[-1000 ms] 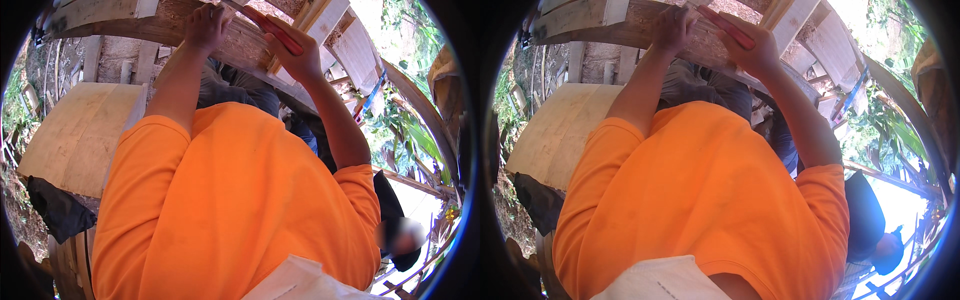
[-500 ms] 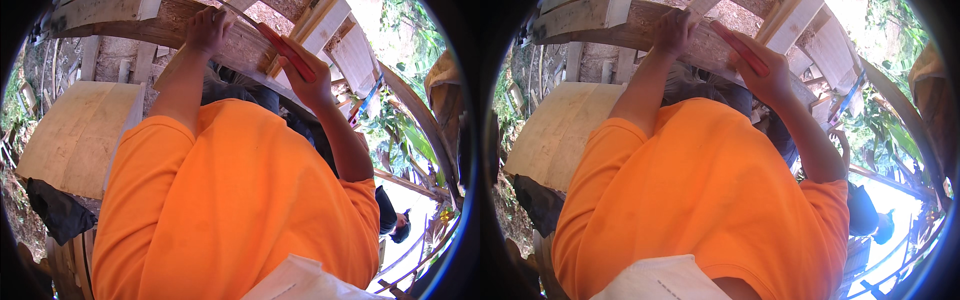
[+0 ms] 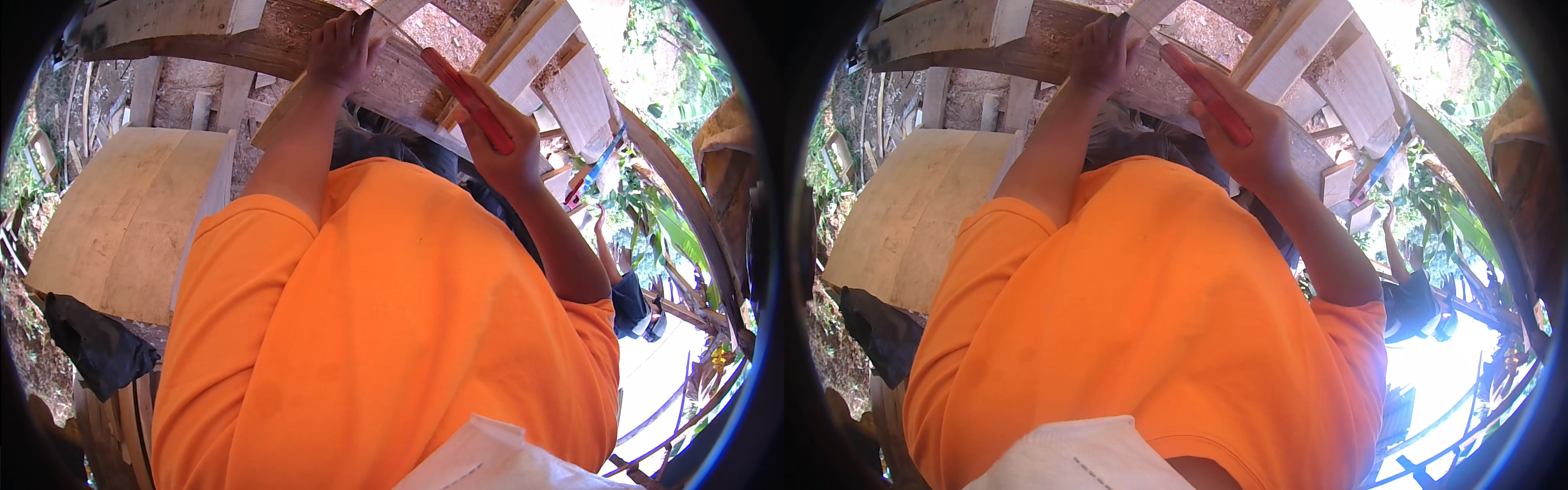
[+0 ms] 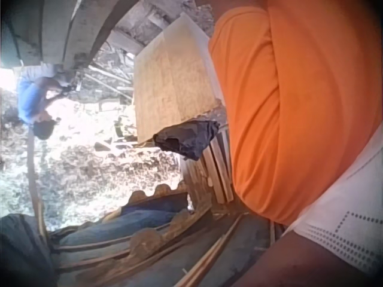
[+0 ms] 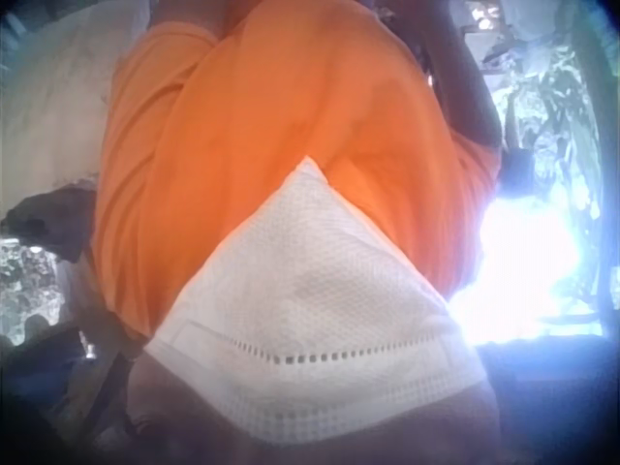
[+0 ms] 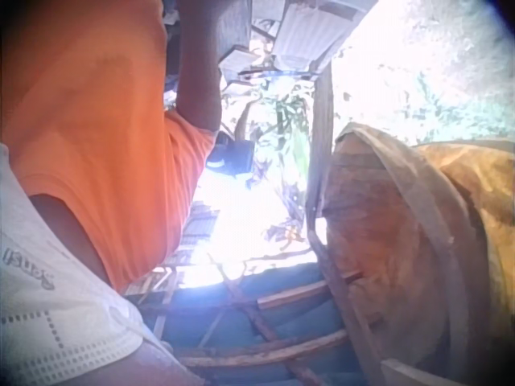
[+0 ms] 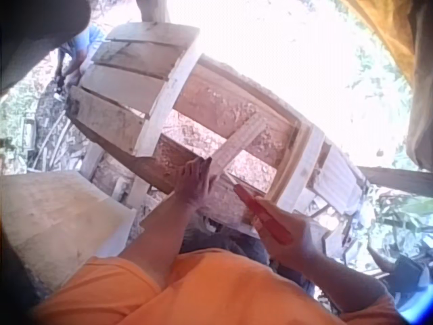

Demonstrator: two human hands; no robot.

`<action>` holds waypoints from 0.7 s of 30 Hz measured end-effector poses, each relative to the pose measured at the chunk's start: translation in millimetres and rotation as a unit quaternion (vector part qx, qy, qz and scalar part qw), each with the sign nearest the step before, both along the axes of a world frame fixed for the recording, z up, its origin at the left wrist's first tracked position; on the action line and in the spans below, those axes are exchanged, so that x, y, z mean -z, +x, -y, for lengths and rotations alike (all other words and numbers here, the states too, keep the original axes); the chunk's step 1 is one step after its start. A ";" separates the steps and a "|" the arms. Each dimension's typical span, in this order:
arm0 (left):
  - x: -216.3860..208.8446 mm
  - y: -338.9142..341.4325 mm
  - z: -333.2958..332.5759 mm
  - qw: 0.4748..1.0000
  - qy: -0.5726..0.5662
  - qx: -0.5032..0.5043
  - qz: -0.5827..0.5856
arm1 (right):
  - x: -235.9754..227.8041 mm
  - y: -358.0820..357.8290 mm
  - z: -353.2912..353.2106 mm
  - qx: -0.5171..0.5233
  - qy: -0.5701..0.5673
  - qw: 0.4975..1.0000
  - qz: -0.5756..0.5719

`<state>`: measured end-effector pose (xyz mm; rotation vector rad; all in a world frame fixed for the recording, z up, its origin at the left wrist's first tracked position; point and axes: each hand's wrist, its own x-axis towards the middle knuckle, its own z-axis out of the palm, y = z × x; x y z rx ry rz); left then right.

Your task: The person saws a wooden plank using a hand saw, then lifts and moves the cut piece. They continue to handle and position other wooden planks on a workbench while others work nearby.

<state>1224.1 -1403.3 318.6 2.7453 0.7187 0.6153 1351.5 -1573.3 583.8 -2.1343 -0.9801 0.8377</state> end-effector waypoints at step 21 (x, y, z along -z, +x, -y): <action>-5.8 3.0 2.3 0.999 0.034 0.007 -0.002 | -11.8 -3.2 17.9 0.009 0.026 1.000 -0.004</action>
